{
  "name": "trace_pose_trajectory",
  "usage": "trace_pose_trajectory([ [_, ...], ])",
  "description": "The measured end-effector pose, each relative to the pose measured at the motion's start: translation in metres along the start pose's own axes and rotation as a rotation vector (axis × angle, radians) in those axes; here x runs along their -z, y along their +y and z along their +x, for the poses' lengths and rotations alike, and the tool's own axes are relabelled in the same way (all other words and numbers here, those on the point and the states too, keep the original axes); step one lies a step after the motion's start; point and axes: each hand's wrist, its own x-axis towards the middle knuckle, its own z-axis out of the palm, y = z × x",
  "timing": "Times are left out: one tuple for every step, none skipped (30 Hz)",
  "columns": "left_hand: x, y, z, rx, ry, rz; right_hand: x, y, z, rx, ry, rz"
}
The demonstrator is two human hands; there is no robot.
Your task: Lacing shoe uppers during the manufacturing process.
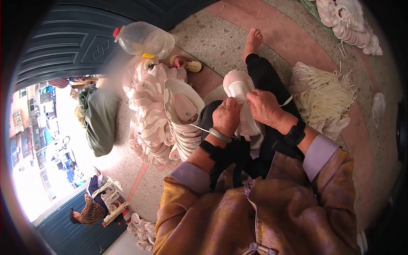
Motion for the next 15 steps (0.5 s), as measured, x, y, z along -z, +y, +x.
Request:
trace_pose_trajectory([
  [0.001, 0.000, 0.000, 0.003, -0.004, -0.014, -0.001, 0.001, 0.000, 0.000, -0.001, 0.014],
  [0.002, 0.000, -0.001, 0.002, -0.007, -0.016, 0.000, 0.004, 0.000, -0.003, -0.001, 0.013],
  [0.004, -0.001, -0.002, -0.026, 0.006, -0.068, 0.000, 0.009, 0.000, 0.029, -0.014, 0.095],
  [0.006, -0.001, -0.002, -0.054, 0.018, -0.121, 0.001, 0.013, 0.000, 0.061, -0.027, 0.176],
  [0.007, -0.002, -0.003, -0.052, 0.015, -0.120, 0.003, 0.013, 0.001, 0.059, -0.028, 0.180],
  [0.009, -0.003, -0.004, -0.084, 0.016, -0.163, 0.007, 0.013, 0.002, 0.095, -0.070, 0.168],
  [0.010, -0.003, -0.005, -0.116, 0.018, -0.207, 0.010, 0.013, 0.003, 0.132, -0.112, 0.156],
  [0.011, -0.005, -0.006, -0.113, 0.016, -0.206, 0.015, 0.008, 0.004, 0.130, -0.114, 0.159],
  [0.011, -0.006, -0.006, -0.123, 0.006, -0.233, 0.020, 0.001, 0.004, 0.144, -0.124, 0.077],
  [0.011, -0.007, -0.006, -0.133, -0.003, -0.261, 0.021, -0.003, 0.003, 0.159, -0.134, -0.005],
  [0.012, -0.005, -0.005, -0.136, -0.005, -0.263, 0.020, -0.004, 0.000, 0.156, -0.133, -0.008],
  [0.012, -0.002, -0.004, -0.096, -0.025, -0.296, 0.016, -0.003, -0.003, 0.085, -0.105, 0.017],
  [0.013, 0.000, -0.003, -0.057, -0.045, -0.329, 0.013, -0.002, -0.006, 0.014, -0.077, 0.042],
  [0.012, 0.000, -0.003, -0.058, -0.046, -0.328, 0.010, -0.002, -0.007, 0.013, -0.076, 0.043],
  [0.012, -0.001, -0.002, -0.055, -0.049, -0.327, 0.008, -0.001, -0.008, -0.012, -0.055, 0.029],
])
